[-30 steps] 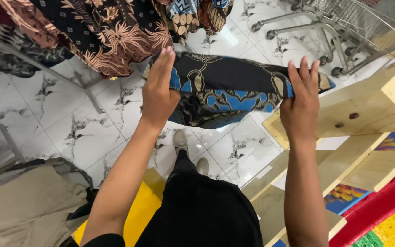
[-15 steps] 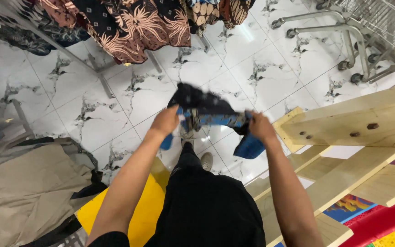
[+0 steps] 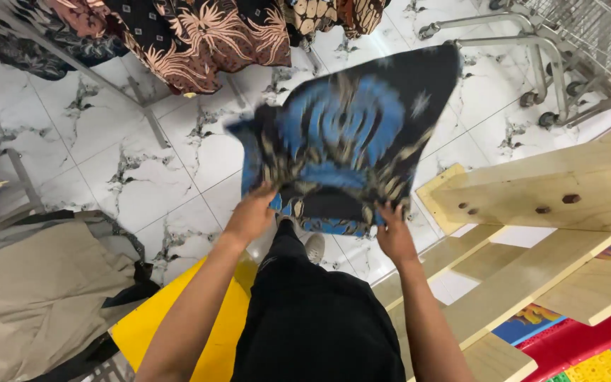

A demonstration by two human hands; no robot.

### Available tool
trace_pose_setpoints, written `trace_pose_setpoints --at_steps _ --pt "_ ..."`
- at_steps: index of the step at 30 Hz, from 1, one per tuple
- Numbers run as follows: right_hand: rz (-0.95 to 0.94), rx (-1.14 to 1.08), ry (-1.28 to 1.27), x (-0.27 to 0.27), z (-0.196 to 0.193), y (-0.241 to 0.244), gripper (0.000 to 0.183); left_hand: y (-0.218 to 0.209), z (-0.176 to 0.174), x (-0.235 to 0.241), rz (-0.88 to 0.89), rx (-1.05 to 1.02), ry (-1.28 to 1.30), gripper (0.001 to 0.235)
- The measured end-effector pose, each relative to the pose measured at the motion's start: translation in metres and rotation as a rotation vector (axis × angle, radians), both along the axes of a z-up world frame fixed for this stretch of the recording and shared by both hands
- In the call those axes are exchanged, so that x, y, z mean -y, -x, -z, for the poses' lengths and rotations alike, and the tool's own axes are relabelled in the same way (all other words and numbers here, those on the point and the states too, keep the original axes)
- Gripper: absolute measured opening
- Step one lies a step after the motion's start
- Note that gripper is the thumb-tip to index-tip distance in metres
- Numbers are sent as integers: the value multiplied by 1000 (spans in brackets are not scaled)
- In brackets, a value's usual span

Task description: Organizing batik shirts by placing them on hangers and hanging them on a clothing rack.

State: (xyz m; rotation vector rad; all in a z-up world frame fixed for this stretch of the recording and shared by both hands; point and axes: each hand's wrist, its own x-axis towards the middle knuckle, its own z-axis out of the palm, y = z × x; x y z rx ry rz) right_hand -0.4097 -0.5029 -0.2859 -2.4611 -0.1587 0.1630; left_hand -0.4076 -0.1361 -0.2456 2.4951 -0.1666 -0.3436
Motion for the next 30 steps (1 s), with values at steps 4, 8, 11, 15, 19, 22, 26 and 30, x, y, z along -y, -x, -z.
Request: trace_pose_setpoints --at_steps 4,8,11,15,19,22,26,30 --pt "94 -359 157 25 84 -36 39 -10 47 3 -80 -403 83 52" --pt "32 -18 181 17 -35 -119 47 -74 -12 9 -57 88 -2 55" --pt "13 386 115 18 -123 -132 47 -95 -112 20 -40 633 7 69" --pt "6 1167 -181 -8 -232 -109 40 -88 -192 26 21 1268 40 66" --pt "21 1001 -38 3 -116 -57 53 -50 -104 21 61 1119 52 74" --pt "-25 344 -55 14 -4 -15 56 -22 7 8 68 430 -68 72" --pt "12 -299 237 46 89 -15 45 -10 66 -2 95 -310 -42 37" --pt "52 -29 316 36 16 -96 50 -88 49 -2 66 -44 -97 45"
